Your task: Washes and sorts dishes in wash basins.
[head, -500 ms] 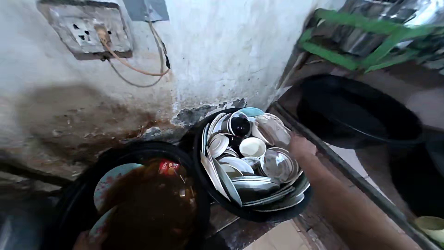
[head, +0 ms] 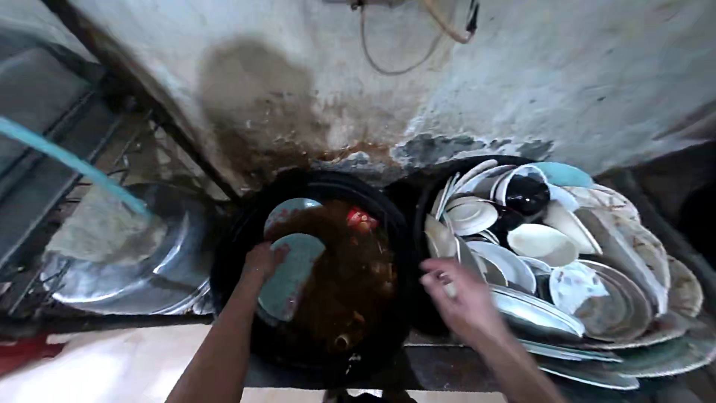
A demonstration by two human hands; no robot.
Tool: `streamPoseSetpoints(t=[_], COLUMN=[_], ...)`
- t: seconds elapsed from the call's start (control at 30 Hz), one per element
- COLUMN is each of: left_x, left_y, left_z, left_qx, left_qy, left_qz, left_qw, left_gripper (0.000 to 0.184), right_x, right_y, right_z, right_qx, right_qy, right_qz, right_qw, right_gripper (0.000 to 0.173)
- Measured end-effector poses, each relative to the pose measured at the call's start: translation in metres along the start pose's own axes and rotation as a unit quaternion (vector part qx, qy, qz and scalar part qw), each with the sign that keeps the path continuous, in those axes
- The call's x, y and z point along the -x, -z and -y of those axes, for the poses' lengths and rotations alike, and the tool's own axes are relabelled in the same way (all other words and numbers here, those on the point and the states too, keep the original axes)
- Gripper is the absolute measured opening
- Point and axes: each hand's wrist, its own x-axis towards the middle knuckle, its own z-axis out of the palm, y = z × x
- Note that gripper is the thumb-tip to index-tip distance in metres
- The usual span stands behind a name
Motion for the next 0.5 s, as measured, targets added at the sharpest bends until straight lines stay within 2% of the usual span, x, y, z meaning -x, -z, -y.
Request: streamPoseSetpoints(t=[0.07,0.13,0.17,0.23,0.3,0.4,0.5], left_x=[-0.017,-0.023,-0.021,-0.015,-0.005,0.012,0.032], left_y=[-0.005,-0.015,-0.022,-0.036,-0.043,-0.045,-0.033], left_z=[0.018,0.034,0.040,0.052,0.064,0.069,0.050], left_qx=[0.048,0.138,0.197,0.297,0.328,0.350,0.286], left_qy=[0.052,0.090,0.102,0.129,0.166,0.146,0.081], left_qz=[0.032,0.055,0.062,0.078,0.104,0.112,0.050], left_qw=[0.997,0.985,0.973,0.943,0.924,0.918,0.953], left_gripper=[0.062,0.061,0.057,0.052,0.058,0.054,0.048], right_x=[-0.012,-0.030,-0.038,-0.050,-0.061,-0.078,-0.084], right_y=[-0.059,-0.115,-0.142,-0.183,-0.206,-0.224,-0.221], right_z=[0.018,0.023,0.020,0.015,0.010,0.023,0.072], right_qx=[-0.078,-0.152,-0.200,-0.308,-0.343,-0.307,-0.247], right_qy=[-0.054,-0.144,-0.196,-0.323,-0.406,-0.433,-0.332], right_qz=[0.158,0.263,0.278,0.255,0.212,0.172,0.223], right_qw=[0.983,0.942,0.919,0.858,0.820,0.830,0.883], right_gripper=[0.034,0.036,0.036,0.038,0.040,0.041,0.050])
